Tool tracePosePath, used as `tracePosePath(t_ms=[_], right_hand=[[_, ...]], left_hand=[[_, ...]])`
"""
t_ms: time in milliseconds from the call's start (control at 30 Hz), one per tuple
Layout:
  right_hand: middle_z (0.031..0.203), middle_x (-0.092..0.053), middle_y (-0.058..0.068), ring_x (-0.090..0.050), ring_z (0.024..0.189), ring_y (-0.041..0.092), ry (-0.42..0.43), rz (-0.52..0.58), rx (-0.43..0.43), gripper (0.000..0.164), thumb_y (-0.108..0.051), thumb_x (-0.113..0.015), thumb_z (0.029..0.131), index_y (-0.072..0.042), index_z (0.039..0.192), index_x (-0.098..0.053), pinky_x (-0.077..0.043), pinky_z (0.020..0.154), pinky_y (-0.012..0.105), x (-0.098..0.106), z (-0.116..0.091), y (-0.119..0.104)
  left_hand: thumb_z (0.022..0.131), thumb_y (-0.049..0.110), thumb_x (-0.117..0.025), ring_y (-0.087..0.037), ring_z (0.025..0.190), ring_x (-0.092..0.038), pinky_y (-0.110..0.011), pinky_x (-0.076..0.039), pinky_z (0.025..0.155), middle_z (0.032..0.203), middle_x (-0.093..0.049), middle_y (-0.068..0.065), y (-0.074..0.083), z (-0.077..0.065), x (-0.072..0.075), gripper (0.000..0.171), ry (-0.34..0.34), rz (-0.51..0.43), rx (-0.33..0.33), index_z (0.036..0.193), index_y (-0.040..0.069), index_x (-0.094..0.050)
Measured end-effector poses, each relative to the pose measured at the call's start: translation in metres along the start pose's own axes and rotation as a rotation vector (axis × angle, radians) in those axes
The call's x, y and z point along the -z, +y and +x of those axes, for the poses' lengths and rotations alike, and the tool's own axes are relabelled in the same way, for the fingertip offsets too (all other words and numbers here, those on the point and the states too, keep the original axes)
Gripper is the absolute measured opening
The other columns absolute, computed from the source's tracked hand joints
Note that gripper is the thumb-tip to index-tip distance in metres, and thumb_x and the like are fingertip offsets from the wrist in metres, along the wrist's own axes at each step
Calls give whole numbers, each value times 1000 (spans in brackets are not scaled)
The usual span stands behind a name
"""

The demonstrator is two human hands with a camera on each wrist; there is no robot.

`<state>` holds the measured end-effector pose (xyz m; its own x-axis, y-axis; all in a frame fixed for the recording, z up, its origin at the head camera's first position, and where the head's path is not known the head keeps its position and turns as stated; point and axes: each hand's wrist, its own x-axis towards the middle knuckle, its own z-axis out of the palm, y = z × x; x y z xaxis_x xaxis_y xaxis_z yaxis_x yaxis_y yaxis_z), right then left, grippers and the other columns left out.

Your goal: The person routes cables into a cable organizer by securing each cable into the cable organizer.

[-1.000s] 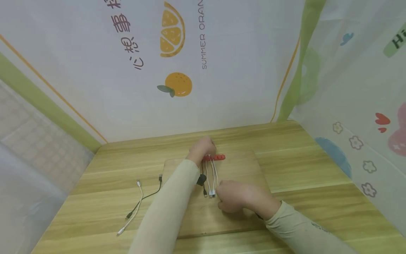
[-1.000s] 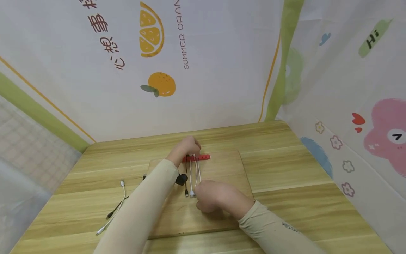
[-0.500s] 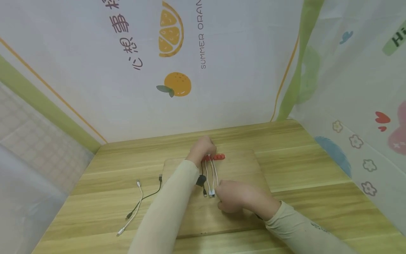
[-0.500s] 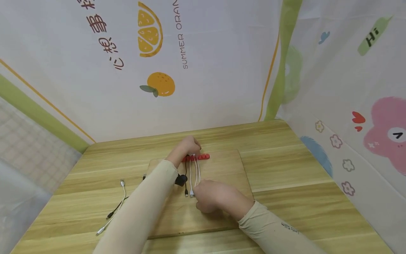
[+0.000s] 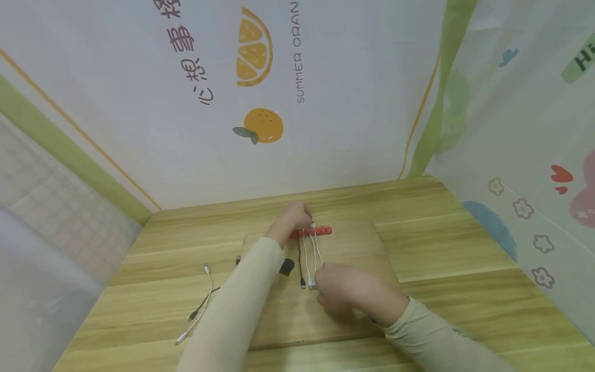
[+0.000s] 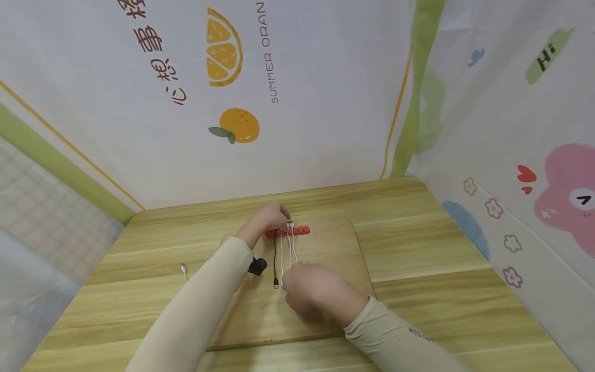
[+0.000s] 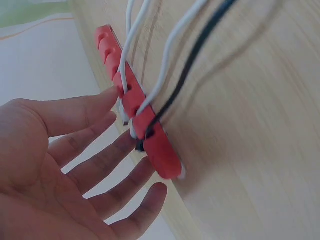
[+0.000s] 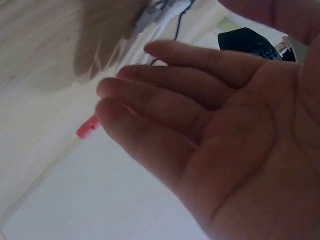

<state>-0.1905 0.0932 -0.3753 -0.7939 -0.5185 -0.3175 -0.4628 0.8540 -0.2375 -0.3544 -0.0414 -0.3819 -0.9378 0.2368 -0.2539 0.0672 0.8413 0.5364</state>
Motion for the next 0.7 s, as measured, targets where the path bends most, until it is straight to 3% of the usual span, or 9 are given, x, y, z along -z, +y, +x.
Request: tracePosePath(t_ms=[167,267,433,533,700], right_hand=[[89,-59,5,-51,75,14,70,-57,10,15,-20,-70,98,-6,94,-66,-52,66,33,5,2,-8],[89,-61,4,-52,77,14,78,-76,23,14,-20,-70,97,-8,93,-66,-53,69,33,9,4,-13],[85,-59,1,-51,75,13,48,-86,49,14,-20,-71,97,-10,90,-66,-49,67,30,13,8,-23],[88,-61,2,-51,74,14,37,-88,64,14,-21,-71,98,-7,96,-69,-49,67,30,13,13,-29],[105,-69,4,-63,86,16,19,-114,81,22,-25,-68,99,-7,111,-72,-58,82,35,11,20,-40]], left_hand=[[95,5,-69,-30,114,-67,-45,-59,102,135,-69,-18,-10,-9,8,37,18,-5,3,132,-2,-67],[94,2,-65,-27,105,-64,-42,-59,94,131,-69,-17,-20,-16,18,33,27,4,11,126,-2,-69],[97,10,-67,-34,123,-65,-46,-57,106,140,-67,-20,-40,-26,39,38,25,59,9,133,-3,-66],[98,16,-70,-39,130,-64,-50,-56,109,139,-68,-21,-55,-30,53,42,34,90,-19,134,-4,-66],[98,17,-70,-43,132,-63,-54,-55,110,139,-68,-23,-68,-49,74,42,55,115,-28,134,-5,-66]])
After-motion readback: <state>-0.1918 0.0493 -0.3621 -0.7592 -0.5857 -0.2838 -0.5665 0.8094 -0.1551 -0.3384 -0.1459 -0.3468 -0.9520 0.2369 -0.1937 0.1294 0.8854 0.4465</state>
